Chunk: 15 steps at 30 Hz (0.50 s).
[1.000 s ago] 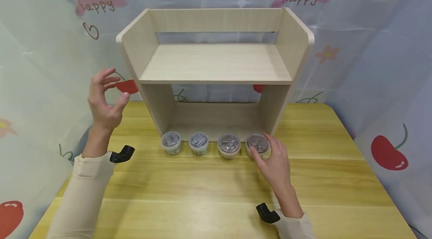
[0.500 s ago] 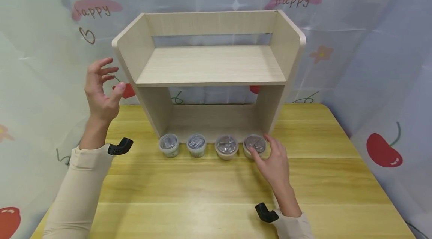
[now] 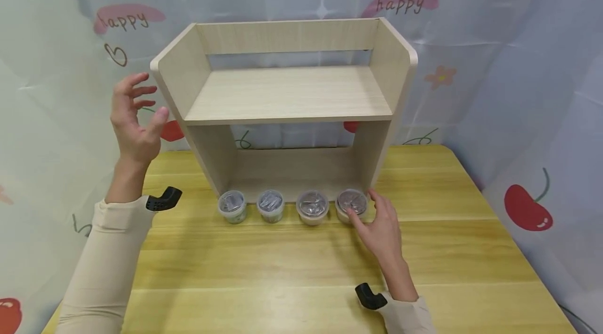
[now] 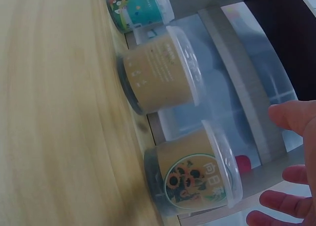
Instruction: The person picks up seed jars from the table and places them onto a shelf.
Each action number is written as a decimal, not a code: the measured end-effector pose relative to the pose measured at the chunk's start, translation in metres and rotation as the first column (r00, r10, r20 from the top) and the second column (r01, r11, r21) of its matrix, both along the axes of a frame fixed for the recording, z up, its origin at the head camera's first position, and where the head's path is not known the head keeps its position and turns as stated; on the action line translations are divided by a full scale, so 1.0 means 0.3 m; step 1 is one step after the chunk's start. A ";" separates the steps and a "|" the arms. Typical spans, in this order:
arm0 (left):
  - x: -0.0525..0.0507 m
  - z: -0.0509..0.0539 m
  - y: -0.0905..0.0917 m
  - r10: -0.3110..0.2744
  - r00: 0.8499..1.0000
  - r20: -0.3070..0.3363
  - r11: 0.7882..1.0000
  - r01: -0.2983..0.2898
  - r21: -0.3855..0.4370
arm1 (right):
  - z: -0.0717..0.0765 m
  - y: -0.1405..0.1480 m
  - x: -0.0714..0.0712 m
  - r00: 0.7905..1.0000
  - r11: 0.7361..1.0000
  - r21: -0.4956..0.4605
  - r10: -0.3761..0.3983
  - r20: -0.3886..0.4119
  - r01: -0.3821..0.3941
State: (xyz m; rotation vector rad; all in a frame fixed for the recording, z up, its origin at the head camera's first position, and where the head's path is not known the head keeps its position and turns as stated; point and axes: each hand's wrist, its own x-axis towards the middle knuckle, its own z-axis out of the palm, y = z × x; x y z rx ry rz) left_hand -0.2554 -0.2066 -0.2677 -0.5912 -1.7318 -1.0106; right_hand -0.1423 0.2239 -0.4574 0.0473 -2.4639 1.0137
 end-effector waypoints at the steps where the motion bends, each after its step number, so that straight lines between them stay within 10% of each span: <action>1: -0.002 0.003 -0.001 0.000 1.000 -0.003 1.000 0.000 -0.002 | -0.002 0.000 0.000 1.000 1.000 0.000 0.002 0.002 -0.002; 15: -0.048 0.041 0.016 -0.026 1.000 -0.007 1.000 0.026 0.005 | -0.021 -0.008 -0.013 0.999 1.000 0.000 0.018 0.044 -0.018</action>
